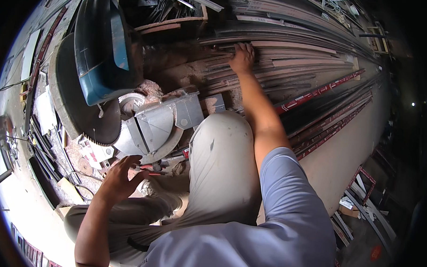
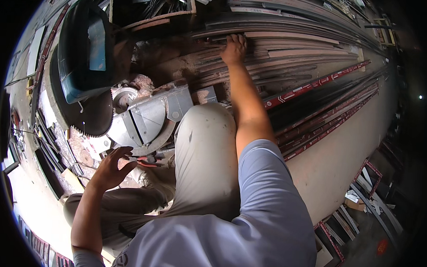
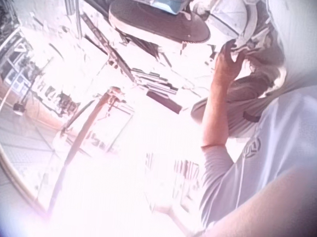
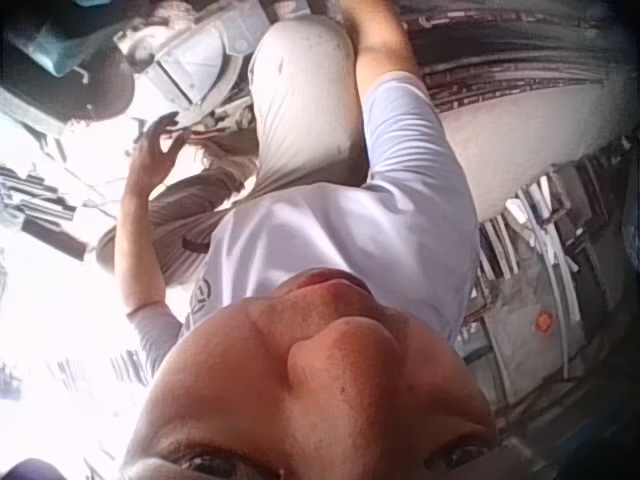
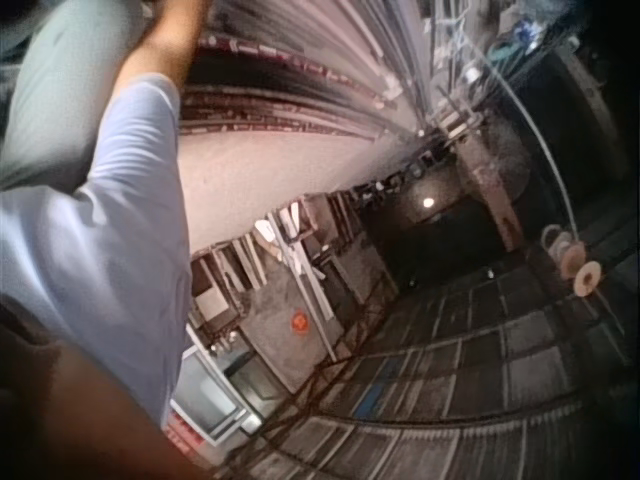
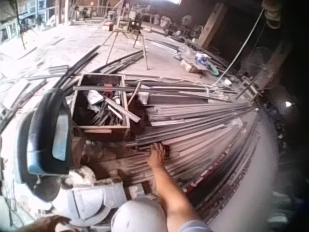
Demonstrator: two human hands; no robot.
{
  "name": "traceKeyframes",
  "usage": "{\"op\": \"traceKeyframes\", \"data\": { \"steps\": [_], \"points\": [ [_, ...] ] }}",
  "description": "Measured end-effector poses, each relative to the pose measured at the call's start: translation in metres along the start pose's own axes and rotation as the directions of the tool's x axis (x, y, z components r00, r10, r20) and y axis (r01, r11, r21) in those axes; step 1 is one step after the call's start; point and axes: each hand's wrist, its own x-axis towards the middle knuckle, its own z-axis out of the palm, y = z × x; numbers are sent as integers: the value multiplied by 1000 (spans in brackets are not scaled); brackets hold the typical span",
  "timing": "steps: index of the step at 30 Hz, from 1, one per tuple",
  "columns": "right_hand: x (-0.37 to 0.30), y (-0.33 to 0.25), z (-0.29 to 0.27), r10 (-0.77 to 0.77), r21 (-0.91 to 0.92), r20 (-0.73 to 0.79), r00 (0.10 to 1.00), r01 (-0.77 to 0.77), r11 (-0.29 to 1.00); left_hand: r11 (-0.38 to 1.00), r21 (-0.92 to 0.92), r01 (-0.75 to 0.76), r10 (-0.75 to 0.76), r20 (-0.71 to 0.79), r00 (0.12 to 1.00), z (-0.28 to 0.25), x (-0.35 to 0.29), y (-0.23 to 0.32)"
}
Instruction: The person selects and positions long metal profiles and rubber seals onto a window frame assembly jig. They align the components along the frame edges, adjust fitment, and move parts between the storage area and the workbench.
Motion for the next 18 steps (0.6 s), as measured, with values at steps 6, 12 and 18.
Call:
{"op": "traceKeyframes", "data": {
  "steps": [6, 12, 18],
  "points": [
    [4, -2, 14, -93, -127, 121, 988, 109, 986, 999, 17, -33, 33, -20, 999, 3, -3, 2],
    [19, -8, 16, -112, -206, 100, 989, 131, 970, 1000, 13, -24, 25, -46, 999, 4, -6, -2],
    [19, -8, 22, -53, -168, 154, 987, 79, 983, 1000, -4, -22, 21, -54, 998, 5, -11, -6]
  ]
}}
